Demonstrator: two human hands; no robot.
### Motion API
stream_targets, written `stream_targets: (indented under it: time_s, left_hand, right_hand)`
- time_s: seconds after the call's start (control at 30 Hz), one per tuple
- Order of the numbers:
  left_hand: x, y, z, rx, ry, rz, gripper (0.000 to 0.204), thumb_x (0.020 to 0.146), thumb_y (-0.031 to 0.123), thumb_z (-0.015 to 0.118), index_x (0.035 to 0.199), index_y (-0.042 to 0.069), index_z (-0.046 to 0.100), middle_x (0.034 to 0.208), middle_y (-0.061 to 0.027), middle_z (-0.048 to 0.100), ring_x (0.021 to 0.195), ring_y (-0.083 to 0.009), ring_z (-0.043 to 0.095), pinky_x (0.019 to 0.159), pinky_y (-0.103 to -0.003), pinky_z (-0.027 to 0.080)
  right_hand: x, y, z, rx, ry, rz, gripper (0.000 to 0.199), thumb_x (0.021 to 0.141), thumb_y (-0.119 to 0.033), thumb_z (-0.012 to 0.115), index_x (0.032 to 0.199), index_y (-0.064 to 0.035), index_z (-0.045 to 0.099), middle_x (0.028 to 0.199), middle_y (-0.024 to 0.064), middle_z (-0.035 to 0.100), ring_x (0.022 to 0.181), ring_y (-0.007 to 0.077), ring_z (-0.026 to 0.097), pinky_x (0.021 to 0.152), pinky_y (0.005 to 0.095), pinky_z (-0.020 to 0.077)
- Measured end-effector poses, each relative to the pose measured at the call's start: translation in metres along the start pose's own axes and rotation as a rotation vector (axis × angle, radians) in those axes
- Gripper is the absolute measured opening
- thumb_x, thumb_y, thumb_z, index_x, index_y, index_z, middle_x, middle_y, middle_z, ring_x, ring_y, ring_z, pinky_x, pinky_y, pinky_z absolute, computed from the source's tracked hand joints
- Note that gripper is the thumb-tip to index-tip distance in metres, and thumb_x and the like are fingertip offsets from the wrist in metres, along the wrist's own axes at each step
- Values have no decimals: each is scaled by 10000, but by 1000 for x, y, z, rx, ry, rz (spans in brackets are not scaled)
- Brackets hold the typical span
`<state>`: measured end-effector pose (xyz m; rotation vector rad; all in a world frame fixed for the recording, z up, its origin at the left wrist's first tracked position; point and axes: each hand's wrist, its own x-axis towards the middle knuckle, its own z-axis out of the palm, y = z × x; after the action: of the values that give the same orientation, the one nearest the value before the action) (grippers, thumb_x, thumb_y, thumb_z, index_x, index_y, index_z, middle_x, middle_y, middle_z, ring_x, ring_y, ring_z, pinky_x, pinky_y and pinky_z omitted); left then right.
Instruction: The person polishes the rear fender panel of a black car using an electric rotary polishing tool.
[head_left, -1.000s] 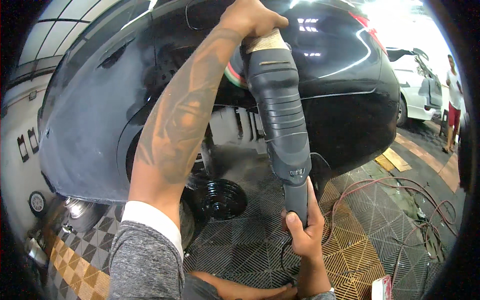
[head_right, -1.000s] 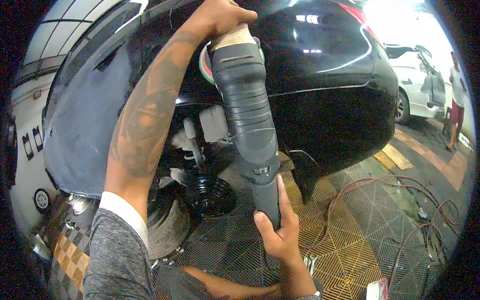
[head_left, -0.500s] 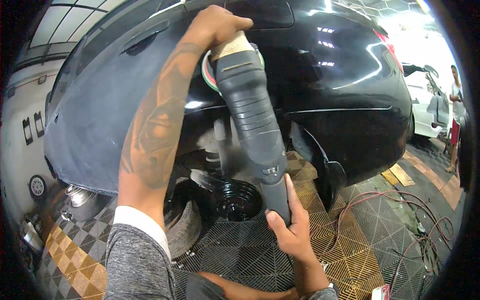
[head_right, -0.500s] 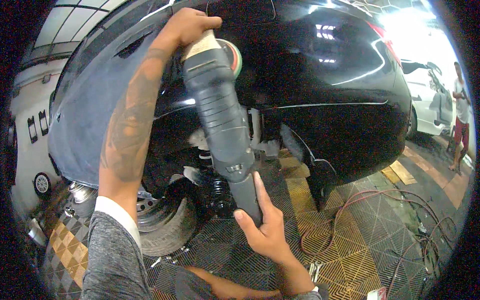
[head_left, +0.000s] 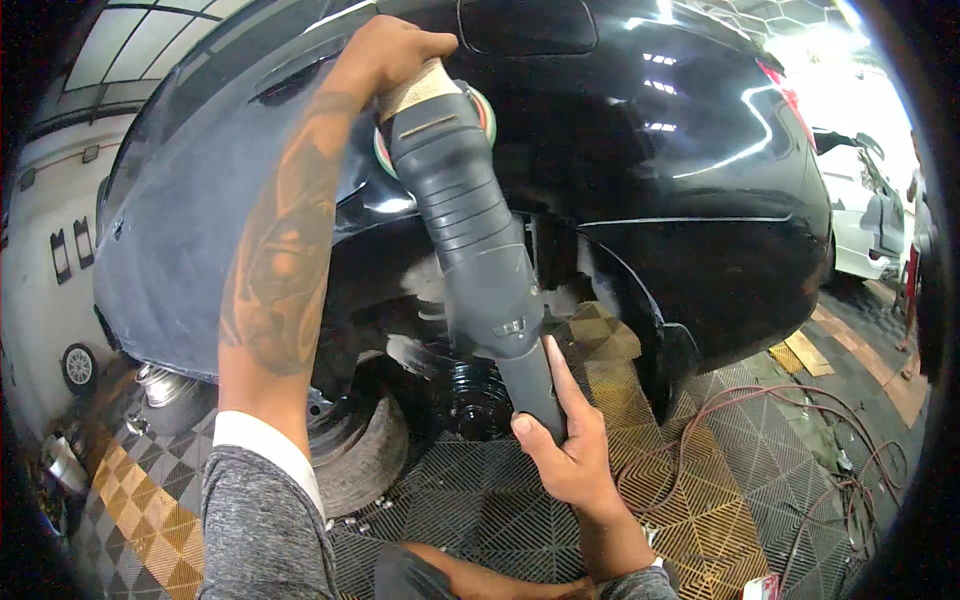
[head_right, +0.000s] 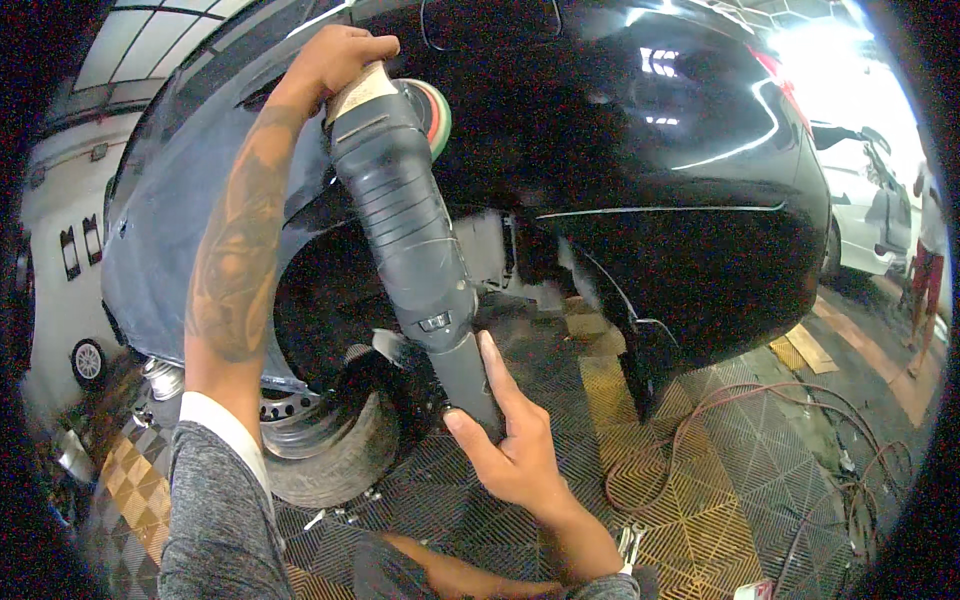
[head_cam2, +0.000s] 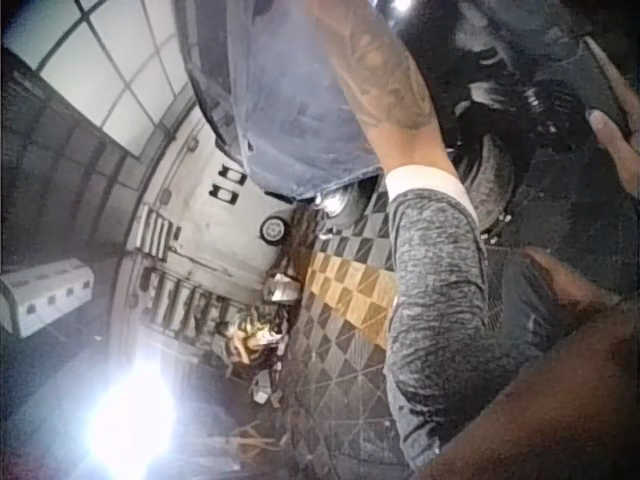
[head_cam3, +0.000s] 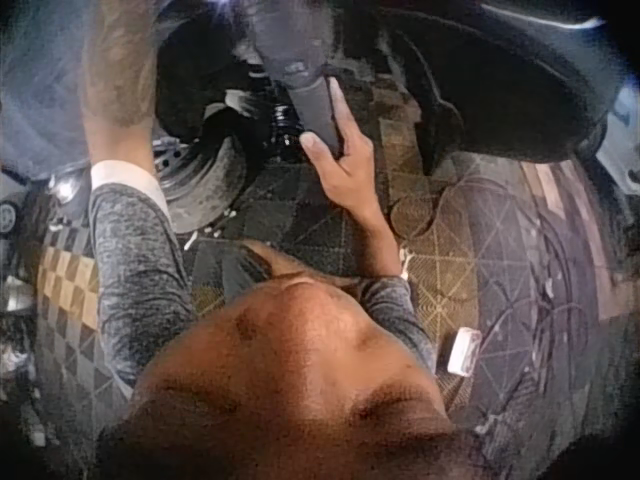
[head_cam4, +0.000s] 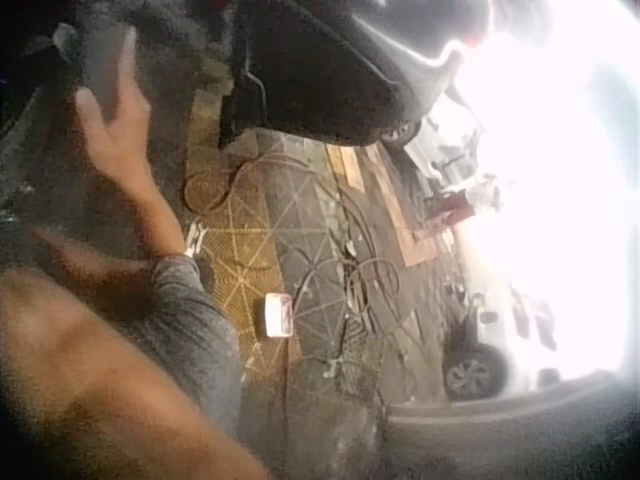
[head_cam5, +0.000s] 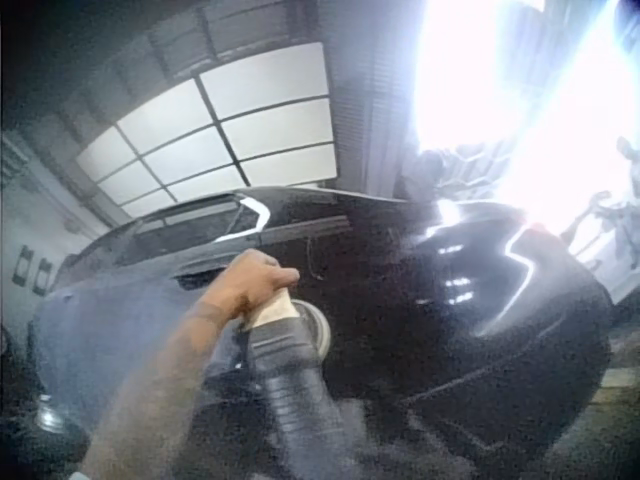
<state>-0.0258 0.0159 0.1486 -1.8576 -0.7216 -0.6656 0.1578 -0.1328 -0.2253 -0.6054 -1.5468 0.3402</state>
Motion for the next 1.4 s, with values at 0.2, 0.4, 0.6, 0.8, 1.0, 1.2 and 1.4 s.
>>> stream_targets:
  time_s: [0.2, 0.4, 0.6, 0.8, 1.0, 1.2, 1.4]
  left_hand:
    - [64, -10, 45, 21, 88, 114, 315, 881, 282, 624, 1183, 320, 707, 958, -154, 724, 878, -341, 713, 778, -429, 555]
    - [95, 147, 4, -504, 50, -386, 625, 681, 519, 782, 1092, 48, 757, 1176, -182, 708, 1094, -303, 692, 950, -376, 540]
    - [70, 168, -29, -681, 25, -517, 547, 641, 436, 800, 1028, 51, 768, 1090, -182, 732, 1032, -300, 713, 908, -364, 564]
    - [43, 116, -19, -573, 43, -520, 539, 718, 536, 742, 990, 72, 776, 1097, -191, 724, 1035, -350, 698, 916, -415, 554]
    - [6, 19, 8, -453, -33, -416, 512, 751, 504, 741, 1060, 97, 765, 1148, -184, 708, 1042, -361, 689, 909, -431, 543]
    - [-52, -41, 0, -14, -60, -136, 239, 856, 336, 607, 1059, 320, 733, 987, -131, 703, 974, -338, 685, 827, -433, 541]
    - [-53, -18, -3, -635, 63, -566, 441, 761, 422, 677, 874, 2, 751, 926, -173, 736, 862, -312, 701, 801, -390, 527]
  right_hand:
    - [-19, -3, -31, 77, 66, 100, 765, 894, -148, 681, 1534, 37, 305, 1214, 205, 667, 1037, 204, 660, 905, 316, 505]
    - [-42, -20, -70, 204, 223, 242, 859, 875, -177, 663, 1572, 24, 201, 1021, 114, 618, 726, 136, 570, 630, 269, 495]
    - [-46, -24, -64, 297, 208, 256, 940, 840, -196, 712, 1573, 29, 169, 1004, 122, 606, 678, 165, 587, 576, 289, 493]
    - [-36, -20, -37, 216, 106, 249, 909, 851, -170, 684, 1570, 42, 170, 1062, 102, 609, 801, 135, 584, 710, 277, 505]
    - [-9, -20, 6, 219, -97, 211, 867, 891, -133, 662, 1568, 56, 155, 1415, 195, 514, 1247, 215, 519, 1065, 326, 387]
    - [11, -15, 32, 154, -223, 144, 841, 927, -170, 670, 1576, 17, 170, 1422, 236, 535, 1288, 236, 526, 1076, 339, 388]
    - [6, -14, 30, 131, -229, 91, 835, 938, -185, 673, 1585, -16, 172, 1437, 237, 528, 1307, 250, 523, 1076, 344, 388]
